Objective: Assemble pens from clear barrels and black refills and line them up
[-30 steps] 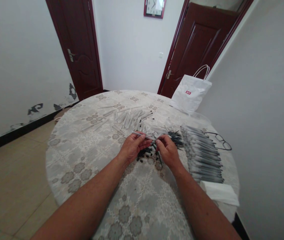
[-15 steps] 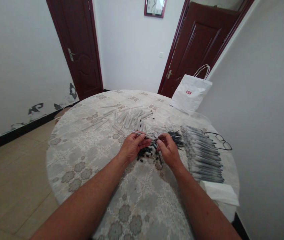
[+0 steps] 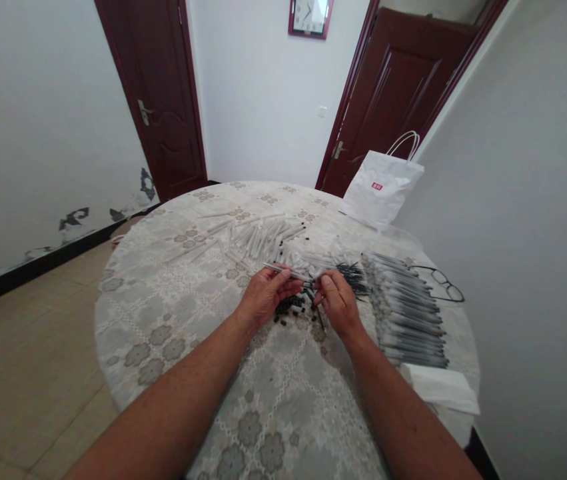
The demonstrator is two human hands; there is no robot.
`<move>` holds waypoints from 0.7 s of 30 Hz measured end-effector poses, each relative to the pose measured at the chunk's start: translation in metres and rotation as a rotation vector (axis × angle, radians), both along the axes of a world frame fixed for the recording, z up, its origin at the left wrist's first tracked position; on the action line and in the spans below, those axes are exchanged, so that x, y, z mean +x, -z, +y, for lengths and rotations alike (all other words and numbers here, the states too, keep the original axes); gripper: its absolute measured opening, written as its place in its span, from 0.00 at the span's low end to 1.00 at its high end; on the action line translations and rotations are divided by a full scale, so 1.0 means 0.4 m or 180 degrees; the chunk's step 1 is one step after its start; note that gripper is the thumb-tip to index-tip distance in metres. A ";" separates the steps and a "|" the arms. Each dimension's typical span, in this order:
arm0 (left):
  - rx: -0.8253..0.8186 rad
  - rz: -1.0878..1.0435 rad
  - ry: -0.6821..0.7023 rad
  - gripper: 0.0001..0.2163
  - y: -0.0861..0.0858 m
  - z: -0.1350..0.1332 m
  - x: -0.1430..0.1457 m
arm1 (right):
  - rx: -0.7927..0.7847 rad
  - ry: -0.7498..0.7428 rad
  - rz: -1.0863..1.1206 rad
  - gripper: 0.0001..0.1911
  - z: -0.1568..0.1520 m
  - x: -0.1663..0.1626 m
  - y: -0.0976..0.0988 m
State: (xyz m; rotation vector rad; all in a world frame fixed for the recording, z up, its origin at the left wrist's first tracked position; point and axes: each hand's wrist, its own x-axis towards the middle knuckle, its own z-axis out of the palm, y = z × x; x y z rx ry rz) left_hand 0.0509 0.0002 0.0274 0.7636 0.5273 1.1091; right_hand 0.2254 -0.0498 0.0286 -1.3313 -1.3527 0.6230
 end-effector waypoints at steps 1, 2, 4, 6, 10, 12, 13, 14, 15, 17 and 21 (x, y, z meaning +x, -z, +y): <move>-0.0002 -0.0004 -0.0003 0.14 0.000 0.000 0.000 | 0.0043 -0.0006 -0.0070 0.15 -0.001 0.001 -0.002; -0.0004 -0.0009 0.0001 0.14 0.000 0.000 0.000 | 0.0073 -0.0023 -0.0163 0.14 -0.002 0.002 -0.004; 0.0003 -0.0023 0.0016 0.14 -0.002 -0.002 0.000 | 0.0091 -0.0075 -0.0348 0.11 -0.004 0.001 -0.007; 0.0000 -0.0017 0.0005 0.14 -0.003 -0.003 0.001 | 0.0076 -0.0126 -0.0482 0.10 -0.006 -0.002 -0.010; -0.0036 0.0034 0.0050 0.15 -0.001 -0.005 0.002 | 0.0054 -0.0232 -0.0586 0.18 -0.009 -0.012 -0.015; -0.0035 0.0043 0.0075 0.16 0.001 -0.005 0.002 | 0.0001 -0.0290 -0.0520 0.22 -0.010 -0.015 -0.017; -0.0025 0.0045 0.0073 0.16 0.003 -0.005 0.002 | -0.0027 -0.0305 -0.0466 0.23 -0.010 -0.015 -0.017; -0.0011 0.0046 0.0066 0.15 0.004 -0.005 0.002 | -0.0042 -0.0300 -0.0410 0.22 -0.011 -0.014 -0.016; 0.0005 0.0043 0.0057 0.15 0.005 -0.005 0.003 | -0.0043 -0.0289 -0.0362 0.21 -0.011 -0.013 -0.014; 0.0025 0.0042 0.0029 0.15 0.006 -0.006 0.004 | -0.0020 -0.0275 -0.0314 0.17 -0.012 -0.009 -0.011; 0.0029 0.0086 -0.0019 0.14 0.004 -0.009 0.006 | 0.0004 -0.0298 -0.0363 0.15 -0.011 -0.005 -0.004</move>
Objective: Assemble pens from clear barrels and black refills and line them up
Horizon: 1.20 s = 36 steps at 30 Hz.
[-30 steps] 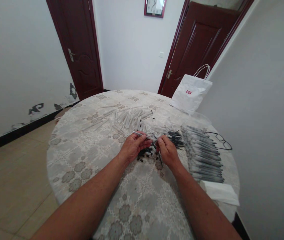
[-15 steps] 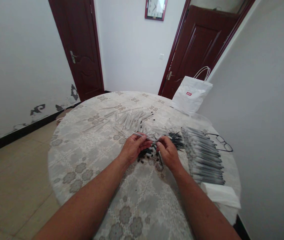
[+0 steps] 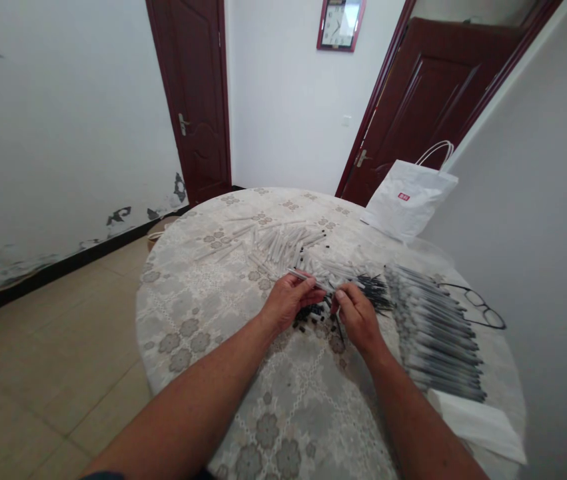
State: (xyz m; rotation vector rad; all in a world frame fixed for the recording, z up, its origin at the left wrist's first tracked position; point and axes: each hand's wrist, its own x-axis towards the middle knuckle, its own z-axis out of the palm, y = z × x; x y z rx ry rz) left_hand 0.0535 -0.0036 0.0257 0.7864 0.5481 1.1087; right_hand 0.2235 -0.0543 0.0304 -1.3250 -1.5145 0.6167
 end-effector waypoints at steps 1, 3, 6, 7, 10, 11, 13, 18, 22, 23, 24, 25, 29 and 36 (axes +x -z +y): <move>0.0007 -0.0003 0.0003 0.13 -0.001 0.000 0.000 | -0.0003 0.0002 -0.0018 0.17 0.001 0.000 0.001; 0.0020 -0.0014 0.0013 0.13 -0.002 -0.001 0.000 | -0.0017 -0.0012 -0.0065 0.20 0.003 0.001 0.003; 0.0046 0.0031 0.0008 0.14 -0.003 -0.001 0.001 | -0.0071 -0.0028 -0.0121 0.23 0.006 0.003 0.003; 0.0062 0.0065 0.0012 0.14 -0.003 -0.001 0.001 | -0.0094 -0.0015 -0.0115 0.23 0.007 0.005 0.002; 0.0153 0.0187 0.0010 0.15 -0.003 0.000 0.002 | -0.0067 0.0036 -0.0066 0.21 0.007 0.008 -0.002; 0.0211 0.0265 0.0001 0.15 -0.003 0.000 0.002 | -0.0018 0.0049 -0.0050 0.18 0.007 0.009 -0.003; 0.0433 0.0591 -0.0008 0.15 -0.002 0.000 -0.001 | 0.0079 0.0012 -0.0095 0.13 0.007 0.011 -0.007; 0.2188 0.2454 0.0011 0.10 0.001 -0.004 -0.020 | 0.0407 0.0389 -0.0270 0.12 0.010 0.032 -0.014; 0.3858 0.3985 0.0131 0.06 0.015 -0.009 -0.027 | 0.0698 0.1127 -0.0070 0.13 0.016 0.060 -0.018; 0.4054 0.4237 0.0200 0.06 0.020 -0.010 -0.025 | 0.0734 0.1207 -0.0067 0.13 0.018 0.066 -0.018; 0.4169 0.4439 0.0247 0.06 0.025 -0.011 -0.024 | 0.0766 0.1257 -0.0078 0.13 0.019 0.070 -0.018; 0.4233 0.4599 0.0263 0.06 0.029 -0.012 -0.022 | 0.0791 0.1282 -0.0096 0.13 0.021 0.073 -0.017; 0.4264 0.4945 0.0211 0.07 0.035 -0.016 -0.015 | 0.0811 0.1225 -0.0143 0.13 0.023 0.074 -0.015; 0.4095 0.5254 0.0020 0.07 0.031 -0.043 0.000 | 0.0800 0.1167 -0.0123 0.13 0.019 0.068 -0.021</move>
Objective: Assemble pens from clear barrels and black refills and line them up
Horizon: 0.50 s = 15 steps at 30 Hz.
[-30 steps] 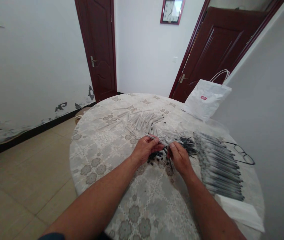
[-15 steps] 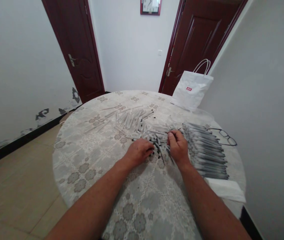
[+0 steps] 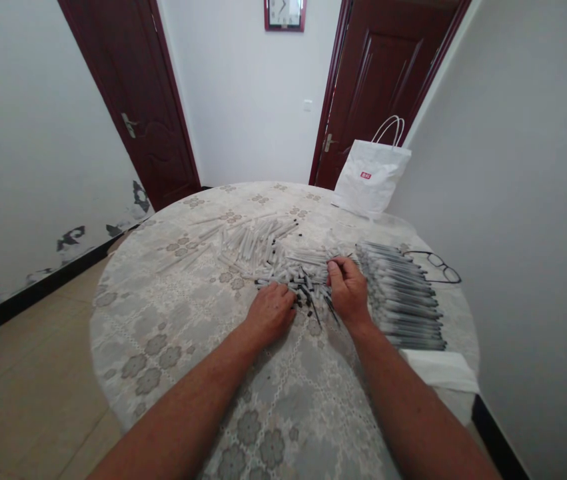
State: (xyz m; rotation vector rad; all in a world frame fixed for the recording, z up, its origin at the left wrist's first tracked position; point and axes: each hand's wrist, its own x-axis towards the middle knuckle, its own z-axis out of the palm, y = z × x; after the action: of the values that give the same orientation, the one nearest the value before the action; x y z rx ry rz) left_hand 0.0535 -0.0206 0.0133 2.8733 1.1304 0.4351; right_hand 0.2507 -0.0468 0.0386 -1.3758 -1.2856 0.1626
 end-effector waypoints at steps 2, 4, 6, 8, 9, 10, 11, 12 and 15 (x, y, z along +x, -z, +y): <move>0.0020 0.0020 -0.0053 0.07 -0.001 -0.009 0.004 | -0.0003 0.0004 0.0034 0.13 0.000 0.001 -0.001; 0.0038 0.0022 -0.0108 0.07 -0.002 -0.015 0.007 | -0.0007 0.0022 0.0068 0.13 0.001 0.003 0.000; 0.0042 0.0001 -0.0148 0.08 -0.003 -0.018 0.006 | -0.0007 0.0040 0.0076 0.13 0.002 0.004 0.002; 0.0019 -0.0011 -0.0146 0.08 -0.003 -0.017 0.004 | 0.0008 0.0047 0.0081 0.13 0.004 0.005 0.004; 0.0004 -0.0009 -0.0134 0.08 -0.002 -0.016 0.003 | 0.0019 0.0050 0.0089 0.13 0.004 0.005 0.004; -0.0007 -0.0003 -0.0117 0.08 -0.002 -0.015 0.002 | 0.0031 0.0053 0.0097 0.13 0.004 0.006 0.004; -0.0012 0.0002 -0.0108 0.08 -0.001 -0.013 0.001 | 0.0040 0.0055 0.0104 0.13 0.005 0.006 0.004; -0.0011 0.0004 -0.0105 0.08 0.000 -0.012 0.000 | 0.0051 0.0060 0.0105 0.13 0.004 0.006 0.004; -0.0017 0.0016 -0.0098 0.07 -0.003 -0.010 0.001 | 0.0068 0.0053 0.0085 0.13 0.003 0.007 0.003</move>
State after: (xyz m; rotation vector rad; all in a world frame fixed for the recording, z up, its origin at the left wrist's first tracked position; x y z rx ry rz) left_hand 0.0539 -0.0247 0.0143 2.8578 1.1762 0.4255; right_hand 0.2535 -0.0455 0.0376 -1.3616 -1.2503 0.1550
